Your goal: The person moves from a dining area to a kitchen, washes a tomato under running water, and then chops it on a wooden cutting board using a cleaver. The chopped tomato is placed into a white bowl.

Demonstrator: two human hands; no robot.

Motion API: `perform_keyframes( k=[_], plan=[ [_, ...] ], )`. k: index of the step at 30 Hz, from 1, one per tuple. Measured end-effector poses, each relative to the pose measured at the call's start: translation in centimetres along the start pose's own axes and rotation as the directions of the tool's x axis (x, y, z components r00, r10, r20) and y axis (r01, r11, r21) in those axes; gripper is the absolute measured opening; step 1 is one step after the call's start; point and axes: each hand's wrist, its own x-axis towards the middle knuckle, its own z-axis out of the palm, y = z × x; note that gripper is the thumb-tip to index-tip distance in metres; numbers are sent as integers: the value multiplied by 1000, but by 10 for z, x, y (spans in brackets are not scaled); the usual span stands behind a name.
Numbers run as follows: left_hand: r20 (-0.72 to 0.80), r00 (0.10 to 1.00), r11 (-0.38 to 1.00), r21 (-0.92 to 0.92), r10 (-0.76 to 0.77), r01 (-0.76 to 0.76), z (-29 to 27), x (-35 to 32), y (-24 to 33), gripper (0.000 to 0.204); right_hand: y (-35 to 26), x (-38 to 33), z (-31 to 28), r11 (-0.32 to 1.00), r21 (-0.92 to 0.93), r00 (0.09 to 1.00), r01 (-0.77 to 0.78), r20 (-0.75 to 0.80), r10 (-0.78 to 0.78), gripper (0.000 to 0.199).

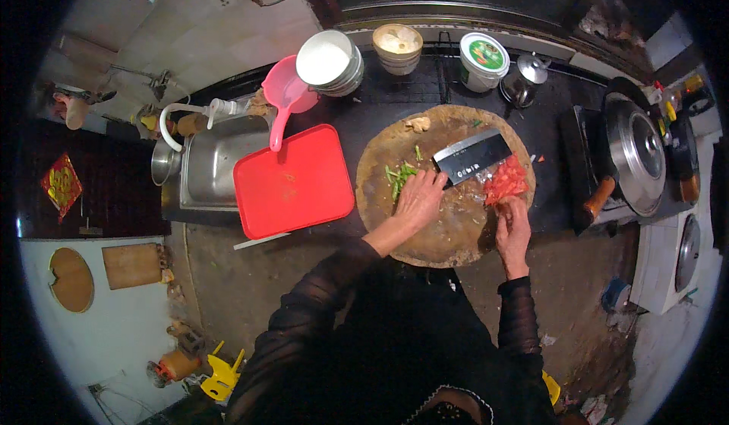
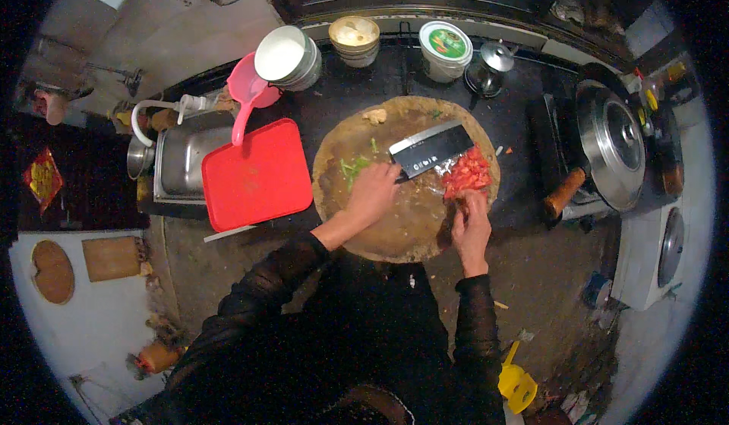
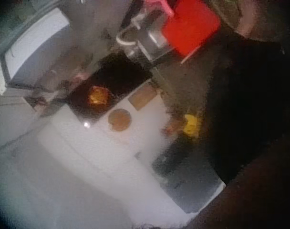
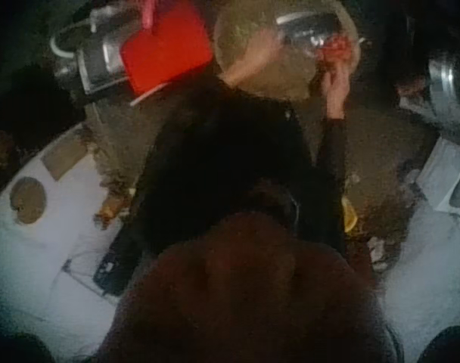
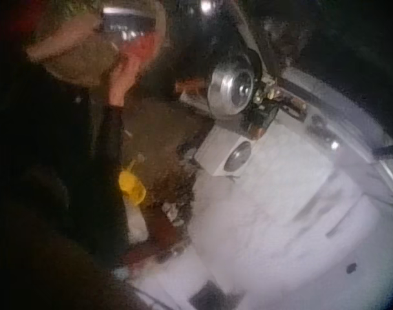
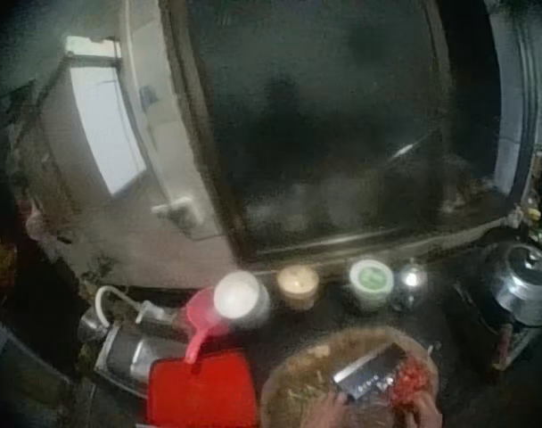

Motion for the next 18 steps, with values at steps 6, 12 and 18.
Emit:
perform_keyframes(
  k=[6,12,18],
  plan=[
    [-378,860,939,-129,-342,317,-61,47,-87,20,-11,-6,4,971,84,974,-223,49,219,25],
    [-163,456,401,-773,-875,491,-153,118,-231,36,-3,-25,-2,956,-9,951,-292,-106,290,25],
    [-37,594,445,-700,-803,559,-153,137,-269,5,-9,-35,-12,909,119,911,-401,-51,409,24]
  ],
)
